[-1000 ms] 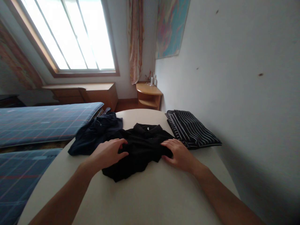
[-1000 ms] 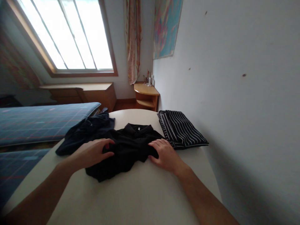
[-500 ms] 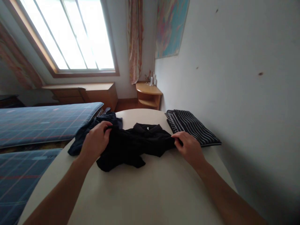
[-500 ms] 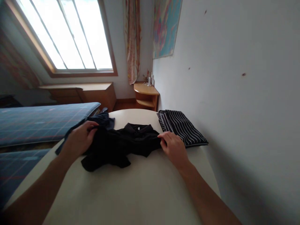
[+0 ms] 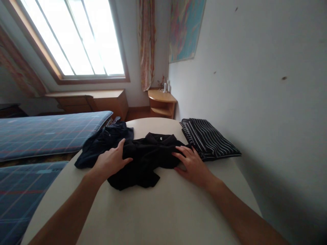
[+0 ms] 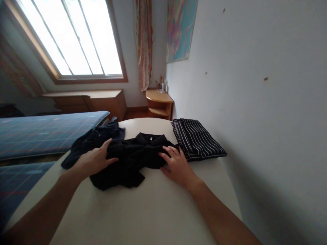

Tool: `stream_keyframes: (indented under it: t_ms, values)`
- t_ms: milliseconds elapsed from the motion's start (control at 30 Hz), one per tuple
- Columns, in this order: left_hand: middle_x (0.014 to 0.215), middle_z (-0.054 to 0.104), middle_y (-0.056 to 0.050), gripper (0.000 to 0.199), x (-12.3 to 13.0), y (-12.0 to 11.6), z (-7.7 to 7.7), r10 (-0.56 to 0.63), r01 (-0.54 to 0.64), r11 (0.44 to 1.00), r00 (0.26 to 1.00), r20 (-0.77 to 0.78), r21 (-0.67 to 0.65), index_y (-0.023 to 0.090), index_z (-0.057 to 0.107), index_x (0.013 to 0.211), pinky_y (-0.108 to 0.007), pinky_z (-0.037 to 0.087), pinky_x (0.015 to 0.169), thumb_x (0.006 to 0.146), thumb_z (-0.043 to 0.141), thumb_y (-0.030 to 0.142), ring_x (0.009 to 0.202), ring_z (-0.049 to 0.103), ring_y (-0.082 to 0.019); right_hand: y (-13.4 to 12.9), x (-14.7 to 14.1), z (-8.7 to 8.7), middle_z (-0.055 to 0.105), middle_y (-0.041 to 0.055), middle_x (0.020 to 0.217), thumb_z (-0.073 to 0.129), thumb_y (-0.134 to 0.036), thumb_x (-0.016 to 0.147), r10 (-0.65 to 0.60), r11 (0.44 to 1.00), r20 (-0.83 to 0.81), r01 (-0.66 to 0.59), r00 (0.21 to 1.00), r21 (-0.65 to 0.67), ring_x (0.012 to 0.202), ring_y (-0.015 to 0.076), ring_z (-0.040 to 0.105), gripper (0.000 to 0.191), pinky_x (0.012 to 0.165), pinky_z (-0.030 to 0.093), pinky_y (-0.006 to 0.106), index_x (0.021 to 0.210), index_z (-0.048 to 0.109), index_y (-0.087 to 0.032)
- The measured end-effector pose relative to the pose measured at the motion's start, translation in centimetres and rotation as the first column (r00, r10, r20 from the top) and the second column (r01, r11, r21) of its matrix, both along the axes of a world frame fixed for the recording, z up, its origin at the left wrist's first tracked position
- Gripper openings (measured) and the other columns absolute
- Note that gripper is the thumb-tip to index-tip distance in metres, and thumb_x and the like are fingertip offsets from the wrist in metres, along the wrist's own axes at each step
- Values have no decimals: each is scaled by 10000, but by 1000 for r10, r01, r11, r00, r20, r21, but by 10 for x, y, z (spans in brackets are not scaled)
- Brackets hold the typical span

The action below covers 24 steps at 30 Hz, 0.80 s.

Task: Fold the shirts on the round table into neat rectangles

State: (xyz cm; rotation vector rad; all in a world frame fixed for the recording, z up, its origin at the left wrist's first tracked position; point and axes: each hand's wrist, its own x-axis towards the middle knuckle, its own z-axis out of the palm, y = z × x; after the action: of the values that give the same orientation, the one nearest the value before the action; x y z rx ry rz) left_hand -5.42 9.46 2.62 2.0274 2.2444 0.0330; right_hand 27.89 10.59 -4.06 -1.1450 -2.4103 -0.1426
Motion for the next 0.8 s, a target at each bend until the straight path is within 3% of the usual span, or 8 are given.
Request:
stream_keyframes:
  t_ms: [100,167,300,367,467,600,700,800]
  values:
    - [1238,666,-225,1009,2,-3,-3,-108,110,992,993,36,-63,178,134,1603,-427,501,823,804,670,481,1089,666,-400,1,1,-1,596,115,1350,699,-270,839,-31,999,21,31,999,-8,1220,306,541,485,1133,308,608,1313,597,-250]
    - [1188,687,-210,930,2,-5,-6,-179,183,979,982,53,-87,188,191,1597,-410,500,813,820,656,400,1030,690,-376,3,3,0,666,94,1190,696,-249,848,-38,999,46,38,998,-16,1137,285,583,330,1132,309,594,1178,675,-246]
    - [1086,721,-114,676,2,-3,-6,-288,273,957,932,219,99,259,400,1507,-362,509,797,866,583,374,930,709,-295,5,4,4,693,52,1006,663,-222,883,-24,1000,99,25,995,-9,1049,255,609,93,1149,267,575,958,716,-235]
    - [1012,727,-67,551,1,1,0,-283,194,944,892,353,266,261,514,1403,-330,517,752,878,556,423,848,704,-254,5,5,7,699,45,1013,627,-218,910,-30,999,74,28,997,24,1025,246,611,90,1142,268,553,961,700,-232]
    - [907,716,-37,389,-3,8,14,-172,-103,875,847,503,472,220,657,1173,-291,512,672,863,542,426,730,673,-207,6,13,14,703,64,1014,554,-221,946,-96,989,-47,100,994,110,984,247,613,123,1049,356,483,1011,658,-212]
    - [778,677,-20,432,-18,19,20,-5,-431,774,728,686,463,205,678,1208,-275,486,599,833,546,372,663,627,-190,11,32,22,685,108,973,506,-271,960,-262,922,-247,318,933,220,943,280,609,143,869,427,424,1009,610,-187]
    - [763,652,-29,634,-30,28,8,58,-408,847,708,703,341,161,569,1379,-300,493,583,813,576,447,634,610,-202,17,42,22,664,106,901,515,-301,948,-344,877,-333,427,878,221,880,283,610,139,805,449,405,938,605,-195]
    - [1045,657,-118,813,-35,34,-11,30,-233,909,863,504,346,84,504,1422,-356,545,752,745,651,510,801,658,-243,18,39,18,632,57,779,509,-285,941,-353,891,-370,429,859,147,720,231,604,143,716,474,358,976,620,-201]
